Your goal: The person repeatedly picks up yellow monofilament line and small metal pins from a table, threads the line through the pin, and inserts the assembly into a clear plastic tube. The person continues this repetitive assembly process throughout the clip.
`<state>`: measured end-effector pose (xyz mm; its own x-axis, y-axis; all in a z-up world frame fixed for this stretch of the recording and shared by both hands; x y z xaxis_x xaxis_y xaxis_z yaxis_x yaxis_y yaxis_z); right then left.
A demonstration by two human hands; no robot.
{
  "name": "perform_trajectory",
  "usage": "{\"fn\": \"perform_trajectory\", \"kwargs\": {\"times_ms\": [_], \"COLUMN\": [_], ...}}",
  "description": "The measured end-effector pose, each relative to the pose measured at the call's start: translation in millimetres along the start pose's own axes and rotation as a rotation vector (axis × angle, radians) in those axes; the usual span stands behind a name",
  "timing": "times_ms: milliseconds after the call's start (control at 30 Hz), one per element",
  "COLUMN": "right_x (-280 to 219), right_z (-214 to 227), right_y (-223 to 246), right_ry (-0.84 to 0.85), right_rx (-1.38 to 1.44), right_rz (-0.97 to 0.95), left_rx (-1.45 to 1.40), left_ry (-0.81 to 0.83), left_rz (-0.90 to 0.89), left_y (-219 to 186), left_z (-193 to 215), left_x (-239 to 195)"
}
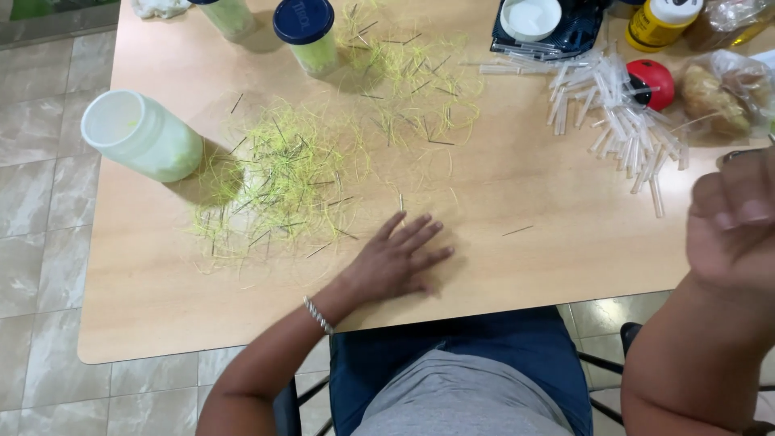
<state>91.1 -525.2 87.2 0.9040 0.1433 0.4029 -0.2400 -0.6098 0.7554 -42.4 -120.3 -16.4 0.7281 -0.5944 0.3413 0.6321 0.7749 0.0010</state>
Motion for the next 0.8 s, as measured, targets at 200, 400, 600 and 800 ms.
{"fn": "perform_trajectory", "kwargs": {"times_ms": [200, 400, 600, 800], "right_x": [-16.7, -24.8, -28.4, -22.9], "right_z": [-66.0, -97.5, -96.1, -94.5], "right_y": [14.0, 16.0, 4.3, -18.2], "right_ry": [0.081, 0.11, 0.127, 0.151], "right_rx": [-0.043, -0.095, -0.083, -0.002], "right_rz": [-0.056, -0.05, -0.082, -0.14], "left_rx": [0.051, 0.055, -0.119, 0.277], "left_ry": [0.188, 0.174, -0.194, -0.304], "left_rz": [0.219, 0.744, 0.363, 0.831], "left_y": [75.8, 135.9, 39.8, 48.9], "left_z": [-13.3, -10.8, 77.1, 78.1], "left_x": [39.7, 58.8, 11.0, -125.8]}}
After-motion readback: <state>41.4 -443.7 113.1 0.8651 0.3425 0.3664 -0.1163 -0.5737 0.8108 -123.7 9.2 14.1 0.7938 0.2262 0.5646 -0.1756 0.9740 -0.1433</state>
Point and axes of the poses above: each hand's wrist, its own x-axis towards the middle knuckle, its own z-axis out of the back of the hand, y = z × x, the point moved 2 cm from there along x, towards the middle knuckle, and after that the axes turned 9 degrees about -y, right-handed, at the moved point
